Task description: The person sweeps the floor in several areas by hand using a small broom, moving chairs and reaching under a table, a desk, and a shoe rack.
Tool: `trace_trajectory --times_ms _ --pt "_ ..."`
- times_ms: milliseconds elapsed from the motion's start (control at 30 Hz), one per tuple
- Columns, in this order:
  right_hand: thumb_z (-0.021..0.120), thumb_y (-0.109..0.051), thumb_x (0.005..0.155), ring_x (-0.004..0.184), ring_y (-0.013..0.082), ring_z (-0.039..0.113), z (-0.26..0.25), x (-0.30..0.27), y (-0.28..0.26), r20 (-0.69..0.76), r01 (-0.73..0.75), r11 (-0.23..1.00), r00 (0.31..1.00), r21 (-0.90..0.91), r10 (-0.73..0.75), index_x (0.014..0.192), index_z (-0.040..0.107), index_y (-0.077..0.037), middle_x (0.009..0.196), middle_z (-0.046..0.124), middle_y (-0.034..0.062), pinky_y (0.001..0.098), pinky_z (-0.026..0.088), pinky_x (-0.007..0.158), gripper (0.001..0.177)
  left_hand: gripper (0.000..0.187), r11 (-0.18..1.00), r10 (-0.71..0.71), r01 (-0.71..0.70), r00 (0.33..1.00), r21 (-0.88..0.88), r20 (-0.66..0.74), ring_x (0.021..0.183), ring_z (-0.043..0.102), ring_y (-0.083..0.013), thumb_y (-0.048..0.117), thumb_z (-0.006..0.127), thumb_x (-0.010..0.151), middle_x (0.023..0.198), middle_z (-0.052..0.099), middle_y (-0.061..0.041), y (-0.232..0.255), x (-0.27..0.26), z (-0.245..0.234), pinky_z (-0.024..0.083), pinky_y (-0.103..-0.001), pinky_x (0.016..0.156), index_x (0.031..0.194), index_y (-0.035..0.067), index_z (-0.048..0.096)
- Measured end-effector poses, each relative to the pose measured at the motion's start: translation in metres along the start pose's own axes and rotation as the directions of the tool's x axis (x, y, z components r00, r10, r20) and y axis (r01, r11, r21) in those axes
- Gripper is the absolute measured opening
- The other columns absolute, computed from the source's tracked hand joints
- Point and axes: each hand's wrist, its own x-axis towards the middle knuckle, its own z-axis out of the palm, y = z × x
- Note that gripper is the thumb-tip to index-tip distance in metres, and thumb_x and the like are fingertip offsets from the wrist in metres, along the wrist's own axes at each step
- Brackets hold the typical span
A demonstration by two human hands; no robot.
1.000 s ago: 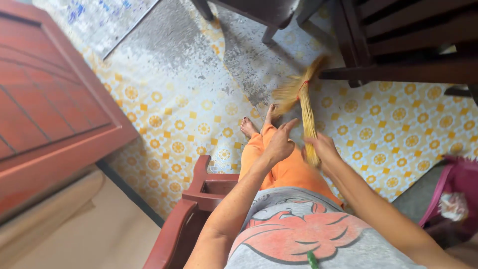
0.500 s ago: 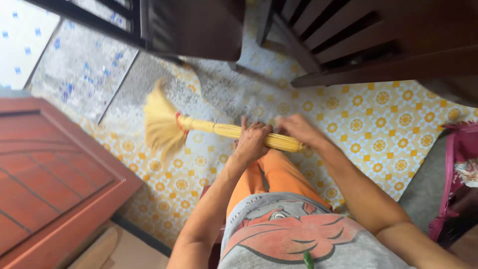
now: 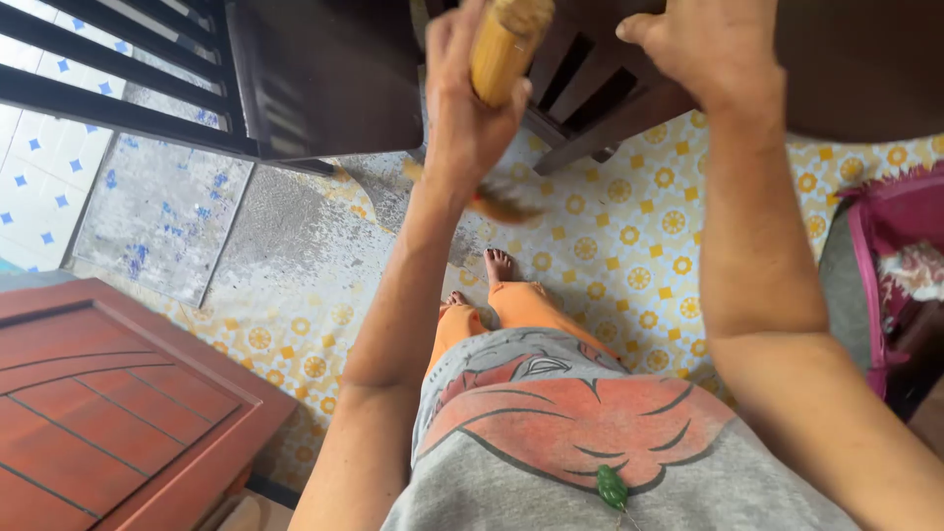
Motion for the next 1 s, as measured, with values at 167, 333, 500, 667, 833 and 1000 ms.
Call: trace_trajectory --times_ms 167,333,500,667,833,1000 --pt "0.093 -0.048 0.076 0.078 0.0334 0.069 -0.040 -0.056 0.062 -0.113 0.144 0.986 0.982 -0.082 -0.153 0.099 0.074 -0.003 0.086 0.071 0.0144 0.0430 0.054 0.071 0.053 0.088 0.999 0.004 -0.004 1.000 -0.048 0.005 0.128 0.059 -0.0320 -0.003 0.084 0.082 0.139 0.050 -0.014 0.010 -0.004 -0.008 0.052 -0.038 0.114 0.157 0.012 0.041" --pt "0.096 -0.034 0.067 0.072 0.0386 0.067 -0.068 -0.096 0.050 0.104 -0.130 0.981 0.988 0.146 0.115 0.108 0.075 -0.007 0.077 0.069 0.0178 0.0473 0.053 0.067 0.053 0.091 0.991 0.109 -0.101 0.990 -0.093 0.091 0.118 0.057 -0.0330 -0.011 0.075 0.077 0.151 0.039 -0.015 0.066 -0.021 0.004 0.052 -0.036 0.109 0.155 0.015 0.037" --pt "0.094 -0.039 0.077 0.079 0.0337 0.069 -0.060 -0.131 0.030 0.071 -0.084 0.986 0.995 0.143 0.075 0.106 0.074 -0.012 0.085 0.071 0.0129 0.0449 0.054 0.074 0.045 0.094 0.988 0.149 -0.137 0.970 -0.073 0.191 0.105 0.070 -0.0240 -0.014 0.065 0.077 0.168 0.022 -0.016 0.085 -0.034 0.008 0.059 -0.030 0.088 0.162 0.018 0.039" --pt "0.094 -0.037 0.074 0.083 0.0366 0.067 -0.051 -0.174 -0.016 -0.014 -0.106 0.984 0.994 0.142 0.109 0.096 0.070 -0.010 0.088 0.068 0.0147 0.0475 0.052 0.072 0.042 0.065 0.985 0.159 -0.169 0.972 0.046 0.175 0.116 0.067 -0.0350 -0.003 0.074 0.076 0.147 0.049 -0.010 0.073 -0.050 -0.010 0.059 -0.042 0.092 0.137 0.012 0.056" --pt "0.093 -0.032 0.070 0.082 0.0361 0.064 -0.066 -0.216 -0.107 -0.029 -0.213 0.964 0.975 0.160 0.220 0.093 0.068 -0.009 0.082 0.066 0.0141 0.0482 0.051 0.072 0.042 0.045 0.989 0.050 -0.076 0.978 0.126 0.205 0.104 0.068 -0.0365 0.004 0.078 0.078 0.130 0.057 -0.009 0.078 -0.082 -0.053 0.056 -0.046 0.083 0.120 0.010 0.063" --pt "0.090 -0.026 0.070 0.083 0.0334 0.064 -0.080 -0.251 -0.198 -0.027 -0.264 0.946 0.961 0.186 0.274 0.094 0.067 -0.008 0.079 0.064 0.0116 0.0464 0.051 0.074 0.038 0.044 0.993 -0.006 -0.020 0.974 0.115 0.226 0.108 0.067 -0.0372 0.001 0.075 0.073 0.128 0.058 -0.010 0.072 -0.126 -0.116 0.056 -0.046 0.083 0.114 0.007 0.061"
